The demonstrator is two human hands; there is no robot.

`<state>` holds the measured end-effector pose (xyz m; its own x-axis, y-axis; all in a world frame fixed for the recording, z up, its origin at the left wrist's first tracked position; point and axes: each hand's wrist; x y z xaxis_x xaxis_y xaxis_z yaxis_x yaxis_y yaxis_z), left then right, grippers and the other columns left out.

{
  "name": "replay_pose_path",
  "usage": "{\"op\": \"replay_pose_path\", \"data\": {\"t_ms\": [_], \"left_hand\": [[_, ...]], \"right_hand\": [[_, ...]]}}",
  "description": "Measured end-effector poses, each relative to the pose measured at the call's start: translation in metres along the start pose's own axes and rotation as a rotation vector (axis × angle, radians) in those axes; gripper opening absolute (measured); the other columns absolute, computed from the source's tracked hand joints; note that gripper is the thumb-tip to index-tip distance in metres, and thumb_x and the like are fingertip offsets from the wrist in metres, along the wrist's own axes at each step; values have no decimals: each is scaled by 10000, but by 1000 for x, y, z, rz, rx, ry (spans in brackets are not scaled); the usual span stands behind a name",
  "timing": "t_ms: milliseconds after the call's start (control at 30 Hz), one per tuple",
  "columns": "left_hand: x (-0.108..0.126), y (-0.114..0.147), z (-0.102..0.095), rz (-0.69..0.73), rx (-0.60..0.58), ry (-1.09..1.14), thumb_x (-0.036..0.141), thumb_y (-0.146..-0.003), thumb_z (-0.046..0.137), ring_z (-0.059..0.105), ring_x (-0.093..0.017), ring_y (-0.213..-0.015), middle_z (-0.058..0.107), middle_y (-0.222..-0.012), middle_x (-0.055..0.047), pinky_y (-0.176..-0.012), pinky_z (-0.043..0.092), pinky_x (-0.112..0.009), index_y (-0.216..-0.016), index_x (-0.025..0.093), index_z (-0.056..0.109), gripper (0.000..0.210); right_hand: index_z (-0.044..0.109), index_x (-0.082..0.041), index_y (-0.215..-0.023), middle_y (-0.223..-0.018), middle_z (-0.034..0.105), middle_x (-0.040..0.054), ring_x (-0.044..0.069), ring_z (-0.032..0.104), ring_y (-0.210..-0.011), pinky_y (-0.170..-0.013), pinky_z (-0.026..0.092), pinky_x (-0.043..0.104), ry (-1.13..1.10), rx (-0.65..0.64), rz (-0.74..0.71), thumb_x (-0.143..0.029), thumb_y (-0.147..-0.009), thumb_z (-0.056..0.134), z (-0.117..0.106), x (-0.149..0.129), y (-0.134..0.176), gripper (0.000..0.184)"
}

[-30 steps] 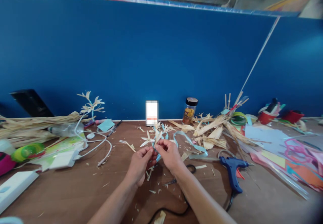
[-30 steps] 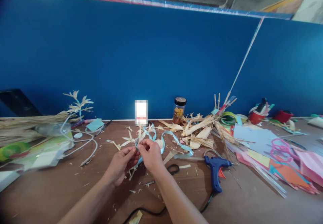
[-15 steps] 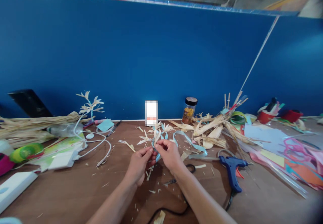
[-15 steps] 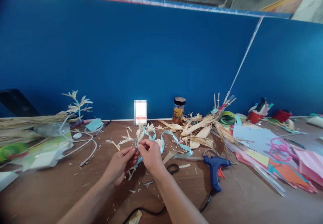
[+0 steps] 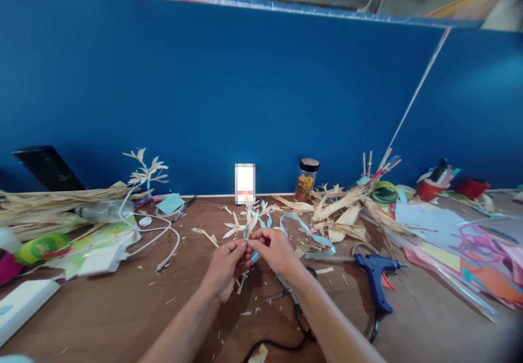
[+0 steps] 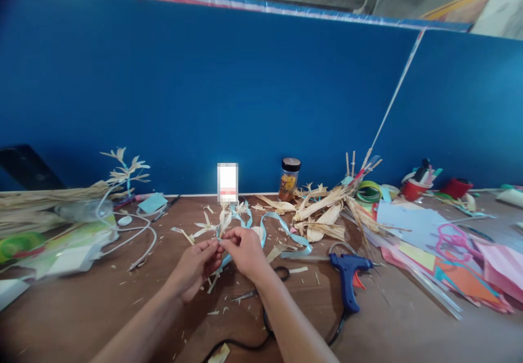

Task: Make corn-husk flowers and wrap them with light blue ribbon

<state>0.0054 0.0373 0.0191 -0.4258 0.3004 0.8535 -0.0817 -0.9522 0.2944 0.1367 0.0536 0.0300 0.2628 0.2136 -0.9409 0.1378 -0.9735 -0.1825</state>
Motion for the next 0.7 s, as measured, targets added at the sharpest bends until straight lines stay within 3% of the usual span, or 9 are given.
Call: {"op": "replay_pose_path", "data": {"t_ms": [333,533,700], "left_hand": [[1,-1,-1,-6,-47,52,154,-701,640,524,-34,-480,569,-617,-2,-501,490,-127,-710,100,630,56],[-1,-1,-4,-6,-74,102,150,-685,656,530,-35,-498,579,-650,-6,-512,490,-125,-736,110,617,75],[3,3,-2,-81,-147,33,207,-692,652,466,-20,-444,535,-600,17,-393,400,-83,-739,121,607,107]], "right_hand": [[637,-147,-686,-605,609,-3,126,506,-570,-574,394,224,-8,2,-78,-222,-734,516,1,2,-1,151],[658,-156,-817,-688,641,2,146,563,-668,-663,429,244,-228,-14,-36,-187,-700,545,3,0,-3,166],[656,-141,-808,-588,619,-9,123,561,-564,-545,404,213,-421,-230,130,-248,-707,567,-5,-4,0,172]]}}
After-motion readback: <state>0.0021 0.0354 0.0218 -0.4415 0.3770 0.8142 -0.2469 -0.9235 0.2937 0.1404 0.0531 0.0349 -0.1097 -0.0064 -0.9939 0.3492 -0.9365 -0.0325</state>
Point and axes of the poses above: each hand's wrist, its own y-axis away from the middle knuckle, its own z-axis out of the palm, x = y × z
